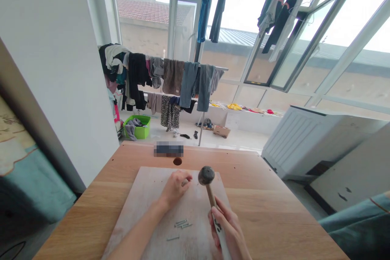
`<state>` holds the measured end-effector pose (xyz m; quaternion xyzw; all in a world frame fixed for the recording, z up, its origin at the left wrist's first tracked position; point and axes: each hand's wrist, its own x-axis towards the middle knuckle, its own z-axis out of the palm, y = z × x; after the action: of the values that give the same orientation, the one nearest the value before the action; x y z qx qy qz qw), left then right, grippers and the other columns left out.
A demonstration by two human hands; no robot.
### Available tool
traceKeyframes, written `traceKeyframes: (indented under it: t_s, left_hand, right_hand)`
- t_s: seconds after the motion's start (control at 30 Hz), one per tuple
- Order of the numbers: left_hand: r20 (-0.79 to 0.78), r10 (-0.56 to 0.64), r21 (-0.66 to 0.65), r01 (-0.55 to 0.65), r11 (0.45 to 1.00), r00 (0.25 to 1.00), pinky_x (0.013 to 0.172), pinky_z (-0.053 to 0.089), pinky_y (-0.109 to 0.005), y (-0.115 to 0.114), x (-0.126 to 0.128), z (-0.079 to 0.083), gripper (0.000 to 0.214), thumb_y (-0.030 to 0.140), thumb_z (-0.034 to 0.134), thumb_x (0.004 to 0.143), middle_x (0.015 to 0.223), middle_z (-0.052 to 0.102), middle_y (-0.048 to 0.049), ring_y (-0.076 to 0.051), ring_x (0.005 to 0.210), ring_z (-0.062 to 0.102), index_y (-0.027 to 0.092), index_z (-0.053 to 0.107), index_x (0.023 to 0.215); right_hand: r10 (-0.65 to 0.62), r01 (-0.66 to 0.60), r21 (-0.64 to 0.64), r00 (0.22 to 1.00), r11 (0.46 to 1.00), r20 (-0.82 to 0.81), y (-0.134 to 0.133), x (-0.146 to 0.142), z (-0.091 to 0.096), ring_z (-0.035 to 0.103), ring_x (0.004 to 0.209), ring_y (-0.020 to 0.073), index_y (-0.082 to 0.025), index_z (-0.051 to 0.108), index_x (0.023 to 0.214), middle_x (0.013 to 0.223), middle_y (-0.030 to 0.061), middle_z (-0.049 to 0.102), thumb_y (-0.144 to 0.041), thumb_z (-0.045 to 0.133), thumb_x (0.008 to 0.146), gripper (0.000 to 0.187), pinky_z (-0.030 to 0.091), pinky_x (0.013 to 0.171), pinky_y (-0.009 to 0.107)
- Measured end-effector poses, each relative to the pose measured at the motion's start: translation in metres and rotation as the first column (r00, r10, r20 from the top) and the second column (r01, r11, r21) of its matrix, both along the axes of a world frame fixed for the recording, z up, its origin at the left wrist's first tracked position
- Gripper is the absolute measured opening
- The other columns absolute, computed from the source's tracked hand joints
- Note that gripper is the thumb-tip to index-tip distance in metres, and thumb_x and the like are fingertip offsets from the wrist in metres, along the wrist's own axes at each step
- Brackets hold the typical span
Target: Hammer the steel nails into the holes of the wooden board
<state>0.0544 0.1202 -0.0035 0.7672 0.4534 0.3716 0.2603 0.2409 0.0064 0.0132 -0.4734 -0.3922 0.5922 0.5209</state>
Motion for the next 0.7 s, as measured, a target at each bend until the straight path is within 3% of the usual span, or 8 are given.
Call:
traceKeyframes:
  t_s: [0.1,0.4,0.53,0.7]
  left_hand:
    - [0.014,0.003,0.02,-0.003,1.0,1.0,0.081,0.047,-0.029,0.002,0.0,-0.006,0.013,0.013,0.059,0.078,0.084,0.071,-0.003,-0.02,0.085,0.063,0.02,0.069,0.081]
    - [0.129,-0.017,-0.019,0.02,1.0,0.992,0.077,0.05,-0.024,0.004,0.002,-0.014,0.027,0.007,0.061,0.075,0.083,0.068,-0.0005,-0.015,0.078,0.065,0.021,0.07,0.096]
    - [0.152,-0.01,-0.019,0.013,1.0,0.988,0.075,0.049,-0.023,0.003,0.002,-0.011,0.022,0.006,0.061,0.073,0.082,0.067,-0.0002,-0.015,0.076,0.064,0.019,0.068,0.089]
    - [0.131,-0.063,-0.028,0.067,0.997,0.989,0.074,0.048,-0.023,0.002,-0.001,-0.007,0.027,0.003,0.054,0.071,0.083,0.067,-0.0011,-0.016,0.08,0.062,0.019,0.066,0.088]
  right_hand:
    - [0.06,-0.06,0.019,0.998,0.998,0.017,0.003,-0.005,0.003,0.04,0.029,0.0023,-0.017,0.058,0.121,0.062,-0.0075,0.056,-0.059,0.067,0.079,0.06,0.029,0.025,0.012]
    - [0.088,-0.092,0.036,0.991,0.995,0.096,0.009,-0.019,0.018,0.04,0.029,0.0018,-0.016,0.059,0.107,0.064,-0.008,0.053,-0.061,0.065,0.078,0.053,0.031,0.025,0.013]
    - [0.107,-0.112,0.033,0.988,0.993,0.11,0.007,-0.021,0.015,0.039,0.029,0.0018,-0.015,0.056,0.118,0.063,-0.0092,0.051,-0.06,0.064,0.079,0.059,0.034,0.025,0.014]
    - [0.145,-0.151,0.043,0.984,0.988,0.106,0.009,-0.024,0.005,0.04,0.029,0.0012,-0.016,0.058,0.108,0.065,-0.0081,0.053,-0.059,0.062,0.081,0.051,0.034,0.025,0.013]
